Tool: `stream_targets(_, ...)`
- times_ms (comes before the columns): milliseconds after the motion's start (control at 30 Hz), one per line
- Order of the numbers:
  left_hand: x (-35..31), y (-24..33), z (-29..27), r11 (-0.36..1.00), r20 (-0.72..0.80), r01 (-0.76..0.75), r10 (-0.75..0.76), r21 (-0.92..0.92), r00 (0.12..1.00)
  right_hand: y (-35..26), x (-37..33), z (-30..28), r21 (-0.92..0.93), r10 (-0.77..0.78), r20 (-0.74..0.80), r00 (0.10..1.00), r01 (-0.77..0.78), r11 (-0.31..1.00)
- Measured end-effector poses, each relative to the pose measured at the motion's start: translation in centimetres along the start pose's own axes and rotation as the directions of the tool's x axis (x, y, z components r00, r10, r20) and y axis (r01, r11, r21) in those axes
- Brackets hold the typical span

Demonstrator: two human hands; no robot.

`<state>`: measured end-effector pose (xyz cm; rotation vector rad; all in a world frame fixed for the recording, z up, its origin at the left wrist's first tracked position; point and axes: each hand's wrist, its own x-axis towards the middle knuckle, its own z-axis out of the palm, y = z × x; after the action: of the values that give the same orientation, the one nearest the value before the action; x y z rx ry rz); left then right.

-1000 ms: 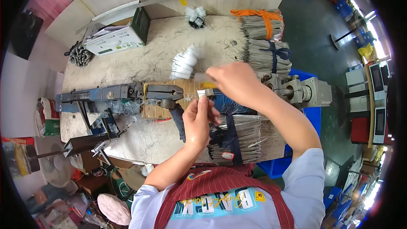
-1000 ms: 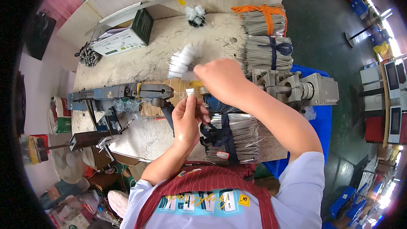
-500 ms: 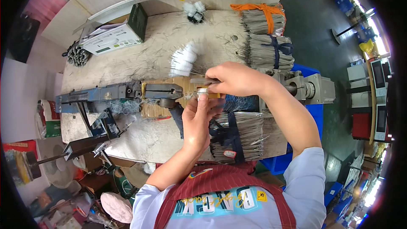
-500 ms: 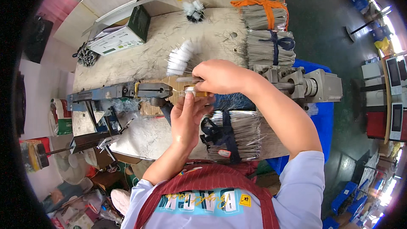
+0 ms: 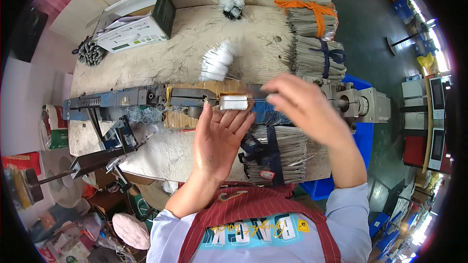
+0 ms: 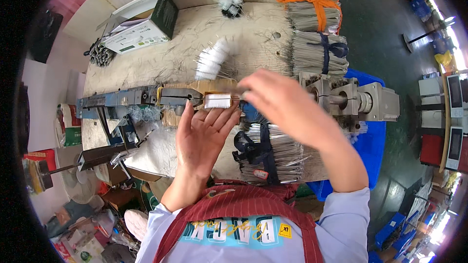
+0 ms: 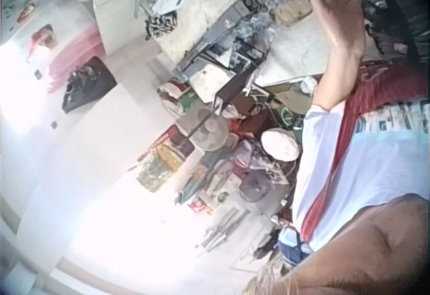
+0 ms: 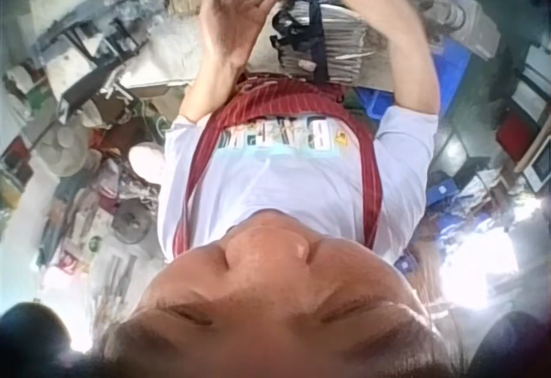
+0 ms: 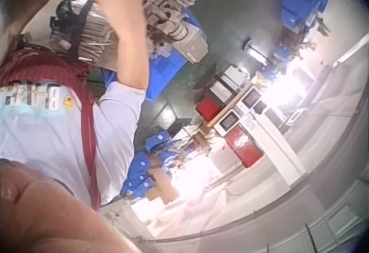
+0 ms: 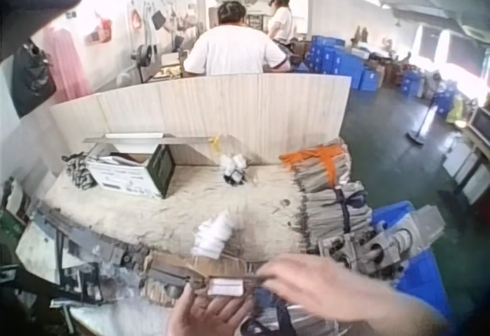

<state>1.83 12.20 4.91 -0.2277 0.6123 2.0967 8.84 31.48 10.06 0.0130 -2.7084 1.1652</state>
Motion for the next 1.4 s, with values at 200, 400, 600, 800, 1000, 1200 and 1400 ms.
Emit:
stream_targets(200,-0.2,-0.1,-0.2,0.992,0.002,0.021,-0.021,-0.125,1.000,-0.1,0.3,5.3,-0.381,-0.278,-0.161,0.947,0.201,0.903)
stream_targets(400,-0.4,-0.3,0.2,0.989,-0.049,0.008,-0.015,-0.147,0.999,0.5,0.6,5.1,-0.472,-0.297,-0.155,0.942,0.193,0.860)
stream_targets(600,-0.5,0.0,1.0,1.000,-0.046,0.009,-0.010,-0.013,0.999,-1.1,-0.2,3.4,-0.151,-0.039,-0.235,0.971,0.004,0.989)
stream_targets(800,-0.7,0.3,0.7,0.999,0.012,-0.004,0.003,0.049,1.000,-2.0,-0.6,3.9,-0.507,-0.201,-0.052,0.978,0.148,0.849)
stream_targets(1000,-0.9,1.2,0.4,0.991,0.034,0.060,-0.065,0.117,0.997,-4.0,-0.5,3.8,-0.648,-0.121,0.095,0.988,0.154,0.746)
stream_targets(1200,-0.9,0.9,0.7,0.982,0.098,0.029,-0.048,0.185,0.994,-3.2,-0.7,2.7,-0.639,-0.168,0.043,0.985,0.156,0.753)
stream_targets(1400,0.4,-3.0,0.0,0.968,-0.019,-0.026,0.031,0.252,0.999,-3.1,-3.6,2.2,-0.182,0.035,-0.081,0.996,-0.049,0.982)
